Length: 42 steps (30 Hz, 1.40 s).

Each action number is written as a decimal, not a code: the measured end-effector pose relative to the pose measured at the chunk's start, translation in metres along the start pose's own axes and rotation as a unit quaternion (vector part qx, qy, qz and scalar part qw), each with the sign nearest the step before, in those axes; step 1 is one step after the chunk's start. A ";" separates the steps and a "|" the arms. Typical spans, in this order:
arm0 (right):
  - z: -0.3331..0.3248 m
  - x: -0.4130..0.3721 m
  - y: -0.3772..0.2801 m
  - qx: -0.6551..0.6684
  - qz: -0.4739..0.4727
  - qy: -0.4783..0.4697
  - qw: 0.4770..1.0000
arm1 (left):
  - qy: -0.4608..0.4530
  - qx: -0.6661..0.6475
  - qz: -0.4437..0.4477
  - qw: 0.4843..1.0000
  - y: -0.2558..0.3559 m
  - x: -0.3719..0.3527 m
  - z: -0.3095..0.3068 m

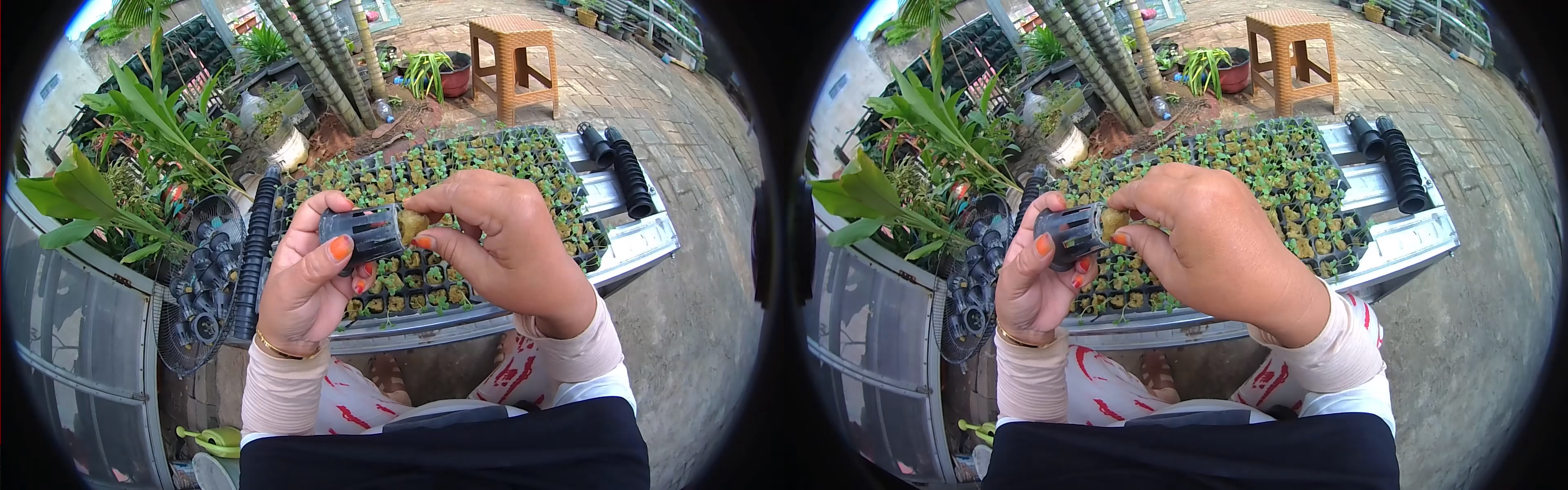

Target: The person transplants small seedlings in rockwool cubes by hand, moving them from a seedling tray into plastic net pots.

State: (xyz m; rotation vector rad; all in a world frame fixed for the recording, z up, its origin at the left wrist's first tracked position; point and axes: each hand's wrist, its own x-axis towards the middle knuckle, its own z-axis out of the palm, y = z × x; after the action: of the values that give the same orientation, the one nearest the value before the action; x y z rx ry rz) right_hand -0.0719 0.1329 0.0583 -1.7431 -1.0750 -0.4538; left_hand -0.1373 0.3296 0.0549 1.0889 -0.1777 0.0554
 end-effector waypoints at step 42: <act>-0.005 0.003 0.013 0.253 0.161 -0.040 0.953 | 0.000 0.078 -0.060 0.995 0.004 0.010 0.015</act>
State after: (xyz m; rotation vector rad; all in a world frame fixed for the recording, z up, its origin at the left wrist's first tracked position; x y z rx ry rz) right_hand -0.0588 0.1284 0.0560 -1.4414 -0.8440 0.0955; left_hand -0.1301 0.3181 0.0670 1.2533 -0.1090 -0.0388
